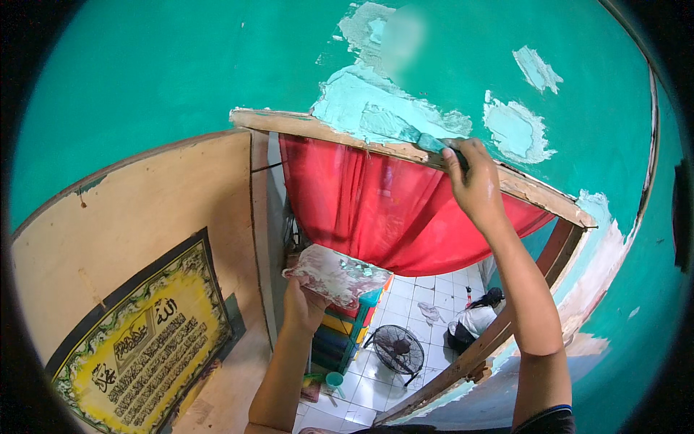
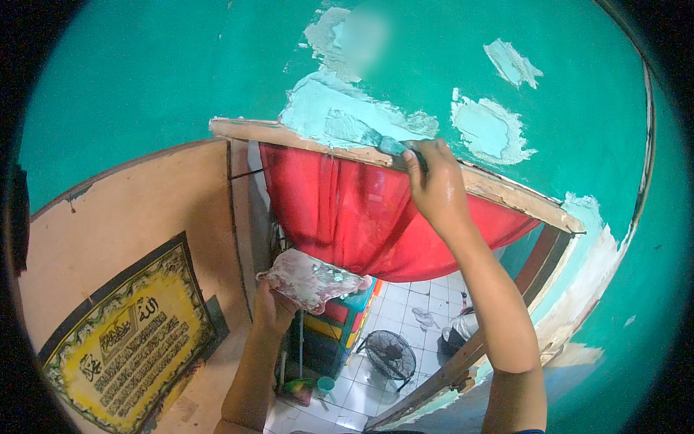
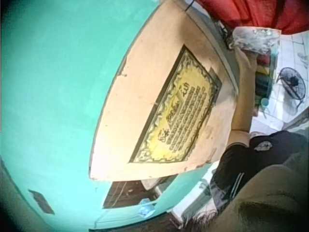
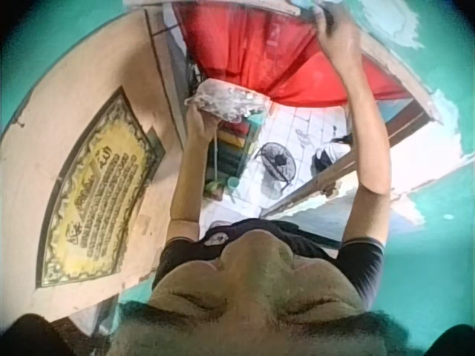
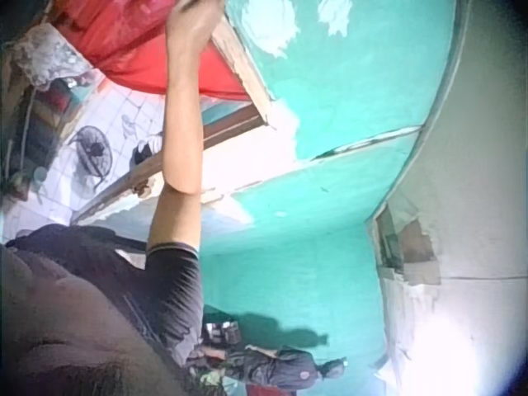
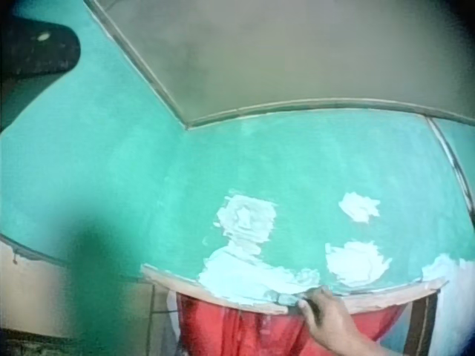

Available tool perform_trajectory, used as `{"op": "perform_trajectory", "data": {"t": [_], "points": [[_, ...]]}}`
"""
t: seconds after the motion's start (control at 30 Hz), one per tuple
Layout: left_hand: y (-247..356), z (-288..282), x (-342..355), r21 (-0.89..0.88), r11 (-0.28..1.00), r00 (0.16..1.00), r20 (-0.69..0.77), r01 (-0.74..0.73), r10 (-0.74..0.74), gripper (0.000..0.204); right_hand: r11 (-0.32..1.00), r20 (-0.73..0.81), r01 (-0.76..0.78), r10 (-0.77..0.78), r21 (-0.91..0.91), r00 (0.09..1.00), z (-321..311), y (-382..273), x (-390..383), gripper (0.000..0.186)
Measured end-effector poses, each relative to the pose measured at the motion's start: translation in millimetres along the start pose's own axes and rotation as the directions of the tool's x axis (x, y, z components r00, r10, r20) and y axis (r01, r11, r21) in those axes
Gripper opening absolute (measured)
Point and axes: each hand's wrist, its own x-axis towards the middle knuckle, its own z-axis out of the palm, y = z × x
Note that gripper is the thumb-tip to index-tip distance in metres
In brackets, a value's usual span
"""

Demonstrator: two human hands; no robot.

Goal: The person patches a damaged section of a wall by applying putty from a handheld board using a small putty knife.

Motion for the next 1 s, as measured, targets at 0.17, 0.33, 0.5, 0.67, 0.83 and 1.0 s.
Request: {"op": "perform_trajectory", "data": {"t": [0.17,0.33,0.5,0.67,0.83,1.0], "points": [[-5,4,4,0.018,1.000,1.000,-0.005,0.020,-0.020,0.047,0.997,0.040,-0.063,0.065,-0.052,0.997,-42,15,-9,0.018],[-8,0,4,0.006,0.999,0.999,-0.003,0.037,-0.037,0.045,0.994,0.064,-0.090,0.094,-0.063,0.993,-82,26,-15,0.021],[-12,-1,4,-0.061,0.996,0.998,-0.011,0.059,-0.060,0.044,0.997,0.088,-0.074,0.070,0.033,0.994,-69,21,-9,0.022],[-9,-8,-6,-0.032,0.999,0.999,-0.013,0.041,-0.041,0.046,0.995,0.082,0.026,-0.034,0.097,0.996,-7,-19,16,0.020],[-14,-15,-4,-0.061,0.997,0.998,-0.022,0.049,-0.051,0.046,0.997,0.058,0.059,-0.062,0.060,0.996,23,-31,36,0.019],[-5,-13,-9,-0.063,0.998,0.999,-0.036,0.019,-0.021,0.045,0.998,0.053,0.045,-0.043,-0.033,0.998,7,-16,30,0.018]]}}
